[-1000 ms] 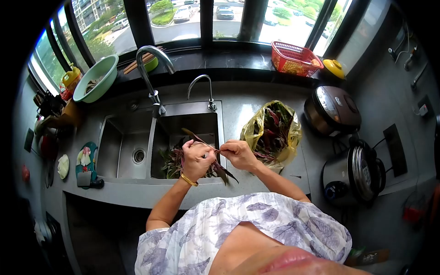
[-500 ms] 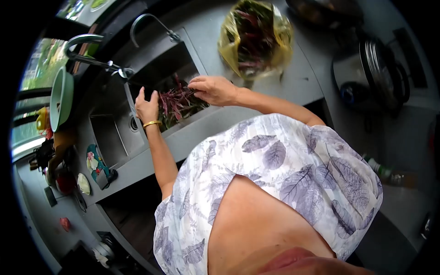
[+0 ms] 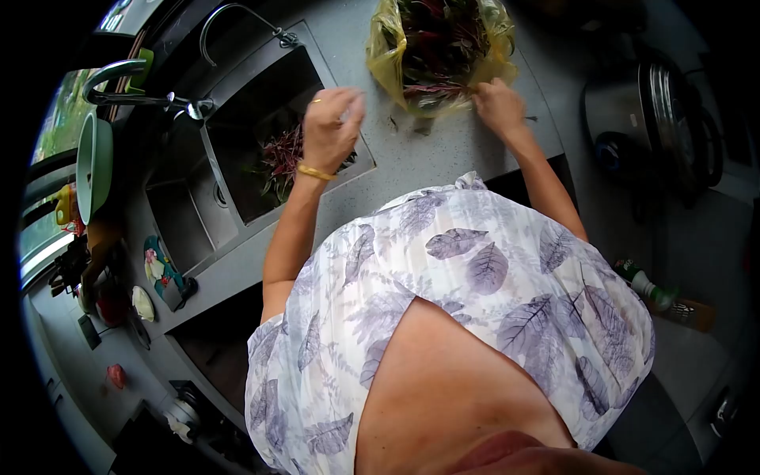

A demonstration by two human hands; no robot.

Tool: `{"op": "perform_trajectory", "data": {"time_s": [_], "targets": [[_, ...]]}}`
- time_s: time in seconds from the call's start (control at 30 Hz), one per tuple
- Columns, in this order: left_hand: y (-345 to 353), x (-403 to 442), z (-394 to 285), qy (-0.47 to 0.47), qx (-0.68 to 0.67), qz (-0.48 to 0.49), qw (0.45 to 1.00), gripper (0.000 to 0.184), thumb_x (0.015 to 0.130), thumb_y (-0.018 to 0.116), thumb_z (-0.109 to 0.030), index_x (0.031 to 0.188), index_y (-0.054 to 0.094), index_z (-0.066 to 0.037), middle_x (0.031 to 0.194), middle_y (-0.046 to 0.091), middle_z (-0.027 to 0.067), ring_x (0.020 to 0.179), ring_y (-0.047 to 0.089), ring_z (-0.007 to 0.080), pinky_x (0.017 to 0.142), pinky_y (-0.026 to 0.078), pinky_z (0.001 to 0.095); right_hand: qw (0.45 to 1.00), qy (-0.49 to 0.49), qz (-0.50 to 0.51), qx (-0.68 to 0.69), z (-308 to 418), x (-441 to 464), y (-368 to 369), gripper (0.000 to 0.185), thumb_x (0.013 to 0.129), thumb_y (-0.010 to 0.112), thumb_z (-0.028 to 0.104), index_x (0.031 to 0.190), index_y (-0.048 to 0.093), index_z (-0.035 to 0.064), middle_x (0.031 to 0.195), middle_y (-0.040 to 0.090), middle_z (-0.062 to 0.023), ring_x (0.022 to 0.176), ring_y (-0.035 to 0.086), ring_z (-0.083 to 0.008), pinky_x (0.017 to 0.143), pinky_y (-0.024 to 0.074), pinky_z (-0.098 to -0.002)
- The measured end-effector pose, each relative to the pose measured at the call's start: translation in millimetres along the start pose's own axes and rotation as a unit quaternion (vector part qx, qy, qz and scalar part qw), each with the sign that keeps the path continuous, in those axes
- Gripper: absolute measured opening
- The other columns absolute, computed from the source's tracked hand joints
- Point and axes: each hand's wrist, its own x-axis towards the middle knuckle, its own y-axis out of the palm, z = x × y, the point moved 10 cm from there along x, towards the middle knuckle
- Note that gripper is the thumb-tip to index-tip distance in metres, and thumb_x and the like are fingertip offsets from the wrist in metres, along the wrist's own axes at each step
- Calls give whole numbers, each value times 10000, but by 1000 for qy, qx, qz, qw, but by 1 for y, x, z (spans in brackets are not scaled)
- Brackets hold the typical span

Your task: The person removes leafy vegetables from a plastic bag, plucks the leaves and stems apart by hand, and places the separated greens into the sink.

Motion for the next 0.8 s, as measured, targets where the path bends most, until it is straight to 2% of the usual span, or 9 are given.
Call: {"op": "perform_trajectory", "data": {"time_s": [0.13, 0.23, 0.33, 0.43, 0.53, 0.67, 0.8], "targets": [[34, 14, -36, 53, -60, 56, 995, 112, 805, 620, -76, 877, 654, 2, 880, 657, 118, 816, 618, 239, 730, 480, 297, 1000, 7, -16, -4, -5, 1, 16, 142, 752, 624, 167, 871, 650, 95, 911, 567, -134, 804, 605, -349, 666, 496, -448], [38, 18, -36, 37, -64, 75, 994, 108, 807, 618, -70, 882, 656, -3, 879, 659, 112, 815, 619, 233, 727, 480, 297, 998, -13, -47, 44, -2, -2, 10, 117, 752, 612, 145, 837, 647, 73, 895, 587, -127, 809, 604, -337, 664, 496, -438], [36, 16, -29, 24, -82, 76, 993, 109, 808, 620, -72, 887, 657, -8, 876, 659, 112, 814, 619, 230, 726, 479, 296, 989, -35, -24, 143, -1, -1, 10, 113, 758, 611, 140, 824, 652, 56, 824, 623, -119, 741, 618, -285, 629, 491, -389], [29, 15, -28, 23, -77, 56, 995, 118, 796, 635, -70, 898, 662, -16, 871, 660, 108, 815, 619, 225, 730, 478, 291, 941, 18, -50, 334, 0, -5, -13, 122, 769, 621, 140, 812, 652, 30, 724, 635, -99, 639, 605, -202, 582, 472, -314], [24, 17, -38, 34, -85, 42, 995, 148, 772, 656, -60, 916, 664, -24, 882, 660, 101, 814, 619, 227, 736, 477, 293, 915, 11, -98, 391, 11, -10, -52, 101, 772, 639, 103, 812, 651, 11, 677, 622, -77, 580, 563, -138, 551, 444, -256], [23, 22, -56, 92, -91, 11, 992, 206, 738, 682, -54, 943, 668, -55, 908, 657, 76, 820, 617, 231, 745, 473, 309, 906, -86, -190, 367, 40, -21, -107, 36, 760, 639, 6, 795, 642, -3, 679, 611, -74, 585, 550, -128, 532, 425, -238], [19, 29, -73, 110, -50, -23, 992, 165, 740, 688, -86, 904, 674, -81, 883, 658, 50, 809, 615, 208, 751, 442, 316, 901, -147, -177, 367, 70, -27, -129, 43, 753, 651, -8, 793, 637, -14, 690, 611, -81, 589, 555, -145, 529, 427, -244]]}}
